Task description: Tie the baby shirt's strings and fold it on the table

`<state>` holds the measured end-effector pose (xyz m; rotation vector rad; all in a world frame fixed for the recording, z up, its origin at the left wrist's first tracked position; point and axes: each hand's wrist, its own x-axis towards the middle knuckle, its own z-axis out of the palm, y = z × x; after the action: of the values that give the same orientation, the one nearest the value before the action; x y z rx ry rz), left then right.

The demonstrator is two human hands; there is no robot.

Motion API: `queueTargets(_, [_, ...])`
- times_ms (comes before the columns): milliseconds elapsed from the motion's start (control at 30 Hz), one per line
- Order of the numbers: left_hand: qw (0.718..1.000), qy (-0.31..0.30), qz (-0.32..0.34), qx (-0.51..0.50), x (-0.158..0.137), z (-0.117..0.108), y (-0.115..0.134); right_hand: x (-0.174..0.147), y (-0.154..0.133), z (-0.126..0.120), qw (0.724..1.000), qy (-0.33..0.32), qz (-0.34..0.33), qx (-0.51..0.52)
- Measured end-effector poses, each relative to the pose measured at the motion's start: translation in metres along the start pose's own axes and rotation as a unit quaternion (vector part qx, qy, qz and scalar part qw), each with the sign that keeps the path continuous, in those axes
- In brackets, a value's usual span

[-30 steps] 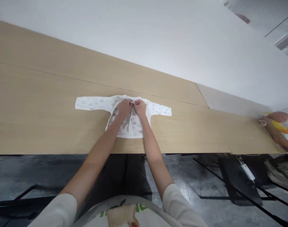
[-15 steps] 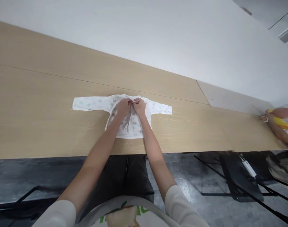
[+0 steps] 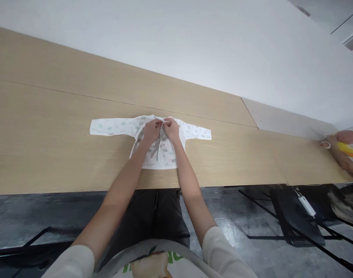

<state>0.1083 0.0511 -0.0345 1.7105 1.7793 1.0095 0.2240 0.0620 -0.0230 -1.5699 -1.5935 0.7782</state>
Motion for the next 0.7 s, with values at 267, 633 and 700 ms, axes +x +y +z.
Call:
queueTargets(267, [1.0,0.012,-0.011,-0.01,-0.0011,-0.0018,0.0016,-0.0011,-0.0011,-0.0015,1.0,-0.014,-0.02,0.004])
queueTargets(633, [1.0,0.008,-0.003,-0.003,0.0,-0.0027,0.0025,0.0003,0.0019,0.0019,0.999,-0.011,-0.017,0.029])
queueTargets(700, [1.0,0.003,-0.002,-0.01,0.0007,-0.003,0.0022,-0.0007,0.0014,0.0011,0.999,-0.007,-0.015,0.035])
